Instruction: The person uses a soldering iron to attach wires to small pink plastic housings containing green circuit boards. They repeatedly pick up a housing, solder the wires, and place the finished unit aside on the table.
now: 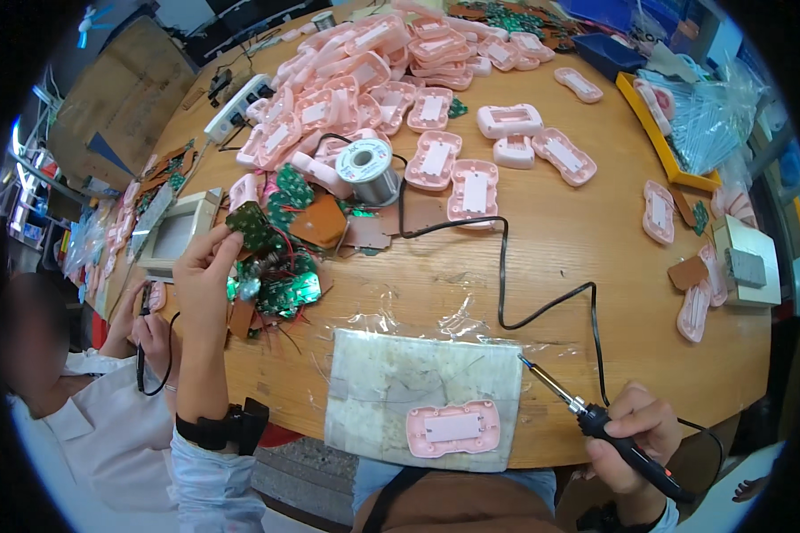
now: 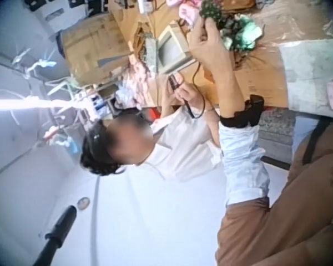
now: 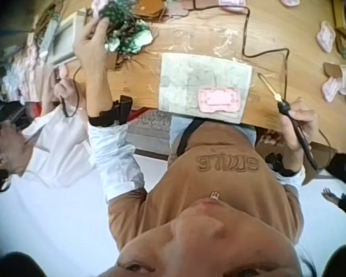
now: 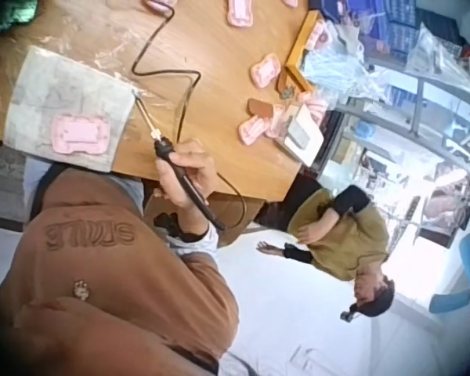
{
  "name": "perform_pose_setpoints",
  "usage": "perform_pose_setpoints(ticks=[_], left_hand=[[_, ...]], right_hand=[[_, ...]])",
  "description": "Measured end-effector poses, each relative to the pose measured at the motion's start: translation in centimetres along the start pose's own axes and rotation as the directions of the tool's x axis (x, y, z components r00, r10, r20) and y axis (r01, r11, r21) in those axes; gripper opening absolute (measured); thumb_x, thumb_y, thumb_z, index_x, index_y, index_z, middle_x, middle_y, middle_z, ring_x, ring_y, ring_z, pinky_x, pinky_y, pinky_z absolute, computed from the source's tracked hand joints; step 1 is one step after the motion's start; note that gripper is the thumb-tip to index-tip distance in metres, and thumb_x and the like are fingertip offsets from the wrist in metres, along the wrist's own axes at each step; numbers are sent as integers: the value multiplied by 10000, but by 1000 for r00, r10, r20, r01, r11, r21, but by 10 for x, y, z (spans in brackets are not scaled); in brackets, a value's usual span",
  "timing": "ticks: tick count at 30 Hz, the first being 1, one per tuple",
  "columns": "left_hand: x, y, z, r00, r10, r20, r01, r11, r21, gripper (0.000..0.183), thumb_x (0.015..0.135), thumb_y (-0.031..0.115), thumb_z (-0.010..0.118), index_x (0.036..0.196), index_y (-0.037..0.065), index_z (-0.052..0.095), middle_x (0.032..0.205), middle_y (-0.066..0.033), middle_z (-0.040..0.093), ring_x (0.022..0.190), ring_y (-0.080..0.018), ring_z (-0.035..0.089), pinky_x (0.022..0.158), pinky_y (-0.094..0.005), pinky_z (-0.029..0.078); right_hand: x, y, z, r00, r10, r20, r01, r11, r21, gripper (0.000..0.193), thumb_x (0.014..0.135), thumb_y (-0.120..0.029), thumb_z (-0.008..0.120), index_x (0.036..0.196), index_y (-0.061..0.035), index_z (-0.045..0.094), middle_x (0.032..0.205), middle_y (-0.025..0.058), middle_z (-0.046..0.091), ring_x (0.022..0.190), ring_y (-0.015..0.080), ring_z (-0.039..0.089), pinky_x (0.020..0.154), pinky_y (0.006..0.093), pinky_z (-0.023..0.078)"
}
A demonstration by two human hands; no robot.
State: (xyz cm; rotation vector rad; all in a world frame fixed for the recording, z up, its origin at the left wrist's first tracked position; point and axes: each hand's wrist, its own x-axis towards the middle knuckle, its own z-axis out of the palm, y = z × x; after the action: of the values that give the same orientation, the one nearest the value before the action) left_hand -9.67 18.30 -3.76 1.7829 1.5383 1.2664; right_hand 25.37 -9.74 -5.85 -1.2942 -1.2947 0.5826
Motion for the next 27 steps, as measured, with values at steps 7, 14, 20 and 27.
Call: perform_pose_setpoints(ticks=[7, 14, 20, 27], left_hand=[[-17, 32, -20, 989, -132, 65, 146, 837, -528, 196, 935, 141, 559, 956, -16, 674, 766, -51, 654, 581, -68, 552, 521, -188, 410], [-107, 70, 7, 930, 50, 365, 88, 933, -350, 186, 786, -67, 702, 950, -15, 630, 895, -80, 635, 754, -110, 624, 668, -221, 498], [-163, 81, 25, 889, 250, 384, -125, 938, -322, 511, 757, -73, 726, 1169, -2, 432, 937, -119, 627, 908, -197, 647, 776, -277, 515], [-162, 107, 30, 685, 544, 485, -452, 839, -304, 219, 748, -37, 720, 942, 42, 657, 839, -104, 709, 753, -294, 681, 664, -318, 513]], right_hand=[[4, -4, 6, 998, -27, -56, 28, 999, 24, 293, 757, -135, 728, 931, -62, 503, 750, 90, 555, 628, 159, 518, 570, 271, 421], [21, -30, 18, 990, 135, -30, -117, 935, 334, 460, 903, -390, 624, 1121, 14, 608, 860, 171, 676, 747, 238, 687, 601, 288, 530], [48, -36, 32, 997, 78, 15, -80, 982, 169, 363, 728, -26, 808, 1030, -23, 607, 884, 111, 680, 711, 102, 620, 611, 229, 509], [60, -46, 43, 964, 238, 120, -261, 934, 244, 411, 748, 72, 758, 991, -50, 449, 905, 185, 681, 819, 182, 686, 654, 238, 559]])
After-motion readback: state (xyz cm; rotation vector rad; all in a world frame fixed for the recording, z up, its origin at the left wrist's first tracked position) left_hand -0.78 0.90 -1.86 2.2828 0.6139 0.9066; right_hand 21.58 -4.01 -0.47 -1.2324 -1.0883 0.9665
